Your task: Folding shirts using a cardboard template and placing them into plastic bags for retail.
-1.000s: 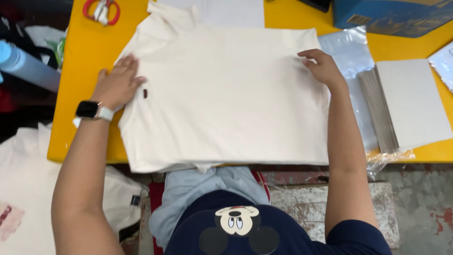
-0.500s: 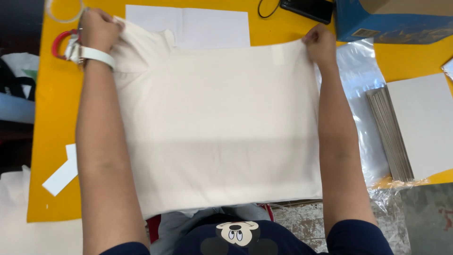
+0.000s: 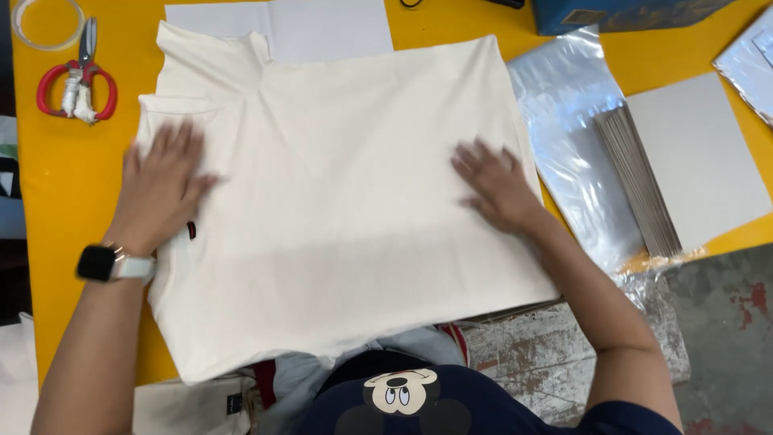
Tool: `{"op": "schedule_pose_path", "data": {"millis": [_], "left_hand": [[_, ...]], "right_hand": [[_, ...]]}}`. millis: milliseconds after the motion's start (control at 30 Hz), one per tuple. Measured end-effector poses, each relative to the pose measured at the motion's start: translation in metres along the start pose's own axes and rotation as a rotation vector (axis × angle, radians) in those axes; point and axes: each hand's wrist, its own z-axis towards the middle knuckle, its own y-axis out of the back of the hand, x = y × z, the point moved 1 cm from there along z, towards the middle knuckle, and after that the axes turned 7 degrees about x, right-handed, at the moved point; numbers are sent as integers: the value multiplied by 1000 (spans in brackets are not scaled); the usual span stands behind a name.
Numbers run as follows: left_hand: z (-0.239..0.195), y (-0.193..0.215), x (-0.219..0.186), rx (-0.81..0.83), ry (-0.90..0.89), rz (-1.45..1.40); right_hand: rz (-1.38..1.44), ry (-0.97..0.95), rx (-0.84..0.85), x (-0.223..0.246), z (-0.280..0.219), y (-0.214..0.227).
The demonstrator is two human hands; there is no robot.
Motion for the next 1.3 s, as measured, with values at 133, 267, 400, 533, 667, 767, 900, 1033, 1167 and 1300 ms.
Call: {"op": "schedule_pose_path", "data": {"millis": [133,267,400,533,667,767,900,1033,1167,1300], "left_hand": [[-84,39,-21,142,308,-104],[-151,52,-84,145,204,-162],[-219,25,-124,569,318,-21],[-289,10,-143,-341,463,-308],[-327,-65,-154,-667,811,-950],[-299,-55,-189,-623,752,-1133],[-323,-50,-168,-595,849,-1283],[-341,-27,-165,-441,725,-1283],[-332,4,-188,-197,835,-1122],[-283,50,-160,-301,731,-590]], "right_hand": [[-64,-559,311,66,-52,39],[72,-380,-6,109,-88,50],[-77,-487,544,123,-142,39],[-127,-914,-101,125,-206,56],[248,-1084,-465,123,-238,18],[167,-1110,-300,151,-199,27],[126,-994,-280,115,-243,21],[487,-1053,-266,108,-243,46],[308,-1344,115,162,-184,106],[-129,-846,-68,93,-211,122]]}}
